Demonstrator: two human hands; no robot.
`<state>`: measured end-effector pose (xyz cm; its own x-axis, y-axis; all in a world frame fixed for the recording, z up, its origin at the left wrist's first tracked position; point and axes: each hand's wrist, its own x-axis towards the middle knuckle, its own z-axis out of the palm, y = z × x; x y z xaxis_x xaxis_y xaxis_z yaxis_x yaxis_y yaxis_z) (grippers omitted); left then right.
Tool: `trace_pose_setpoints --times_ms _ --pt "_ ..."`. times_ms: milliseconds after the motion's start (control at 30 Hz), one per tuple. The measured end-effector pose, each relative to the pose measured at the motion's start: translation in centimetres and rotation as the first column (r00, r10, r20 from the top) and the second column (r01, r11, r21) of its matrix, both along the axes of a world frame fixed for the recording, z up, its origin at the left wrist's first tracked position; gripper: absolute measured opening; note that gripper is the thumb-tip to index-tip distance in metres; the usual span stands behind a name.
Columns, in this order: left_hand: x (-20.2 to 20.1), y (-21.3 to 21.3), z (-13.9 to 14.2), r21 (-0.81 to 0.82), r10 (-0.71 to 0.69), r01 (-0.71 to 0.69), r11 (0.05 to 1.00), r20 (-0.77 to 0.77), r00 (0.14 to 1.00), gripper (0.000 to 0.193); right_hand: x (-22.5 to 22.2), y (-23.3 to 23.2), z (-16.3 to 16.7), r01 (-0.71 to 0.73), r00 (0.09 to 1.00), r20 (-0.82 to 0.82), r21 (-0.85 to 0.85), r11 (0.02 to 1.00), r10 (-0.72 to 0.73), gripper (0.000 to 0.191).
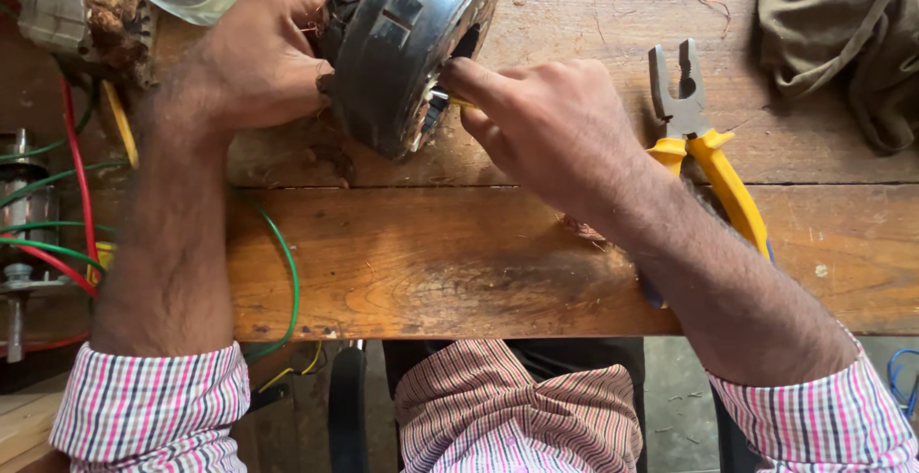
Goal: The person holds an electric motor stator on a wooden workbench and uses a yellow-handled screwdriver to pry burnt insulation and old winding material out of the stator slots, working around the inside of the housing and pulling loosened debris out by hand.
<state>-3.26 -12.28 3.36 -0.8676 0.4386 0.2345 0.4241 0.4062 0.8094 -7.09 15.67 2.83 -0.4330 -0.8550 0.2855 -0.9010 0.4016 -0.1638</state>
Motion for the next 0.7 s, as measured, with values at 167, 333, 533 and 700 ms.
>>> trace_pose_setpoints --times_ms 167,333,533,700 --pt "-0.2 -0.1 -0.1 0.001 -0.005 0.005 1.0 -0.015 1.0 0.029 -0.3 -0.1 0.9 -0.007 0.99 -0.142 0.128 0.992 0.025 0.025" --pt "0.0 0.1 0.2 -0.03 0.021 -0.021 0.999 -0.002 1.0 0.025 -0.1 -0.6 1.7 0.002 0.978 -0.207 0.121 0.993 0.024 0.026" --pt "-0.2 0.8 1.0 0.059 0.017 -0.023 0.998 0.086 0.996 0.032 1.1 -1.4 1.6 0.071 0.945 -0.328 0.127 0.989 -0.025 0.035" --pt "0.0 1.0 1.6 -0.038 0.026 -0.026 0.999 -0.002 1.0 0.032 1.1 -2.0 1.2 0.098 0.95 -0.308 0.141 0.985 -0.05 0.036"
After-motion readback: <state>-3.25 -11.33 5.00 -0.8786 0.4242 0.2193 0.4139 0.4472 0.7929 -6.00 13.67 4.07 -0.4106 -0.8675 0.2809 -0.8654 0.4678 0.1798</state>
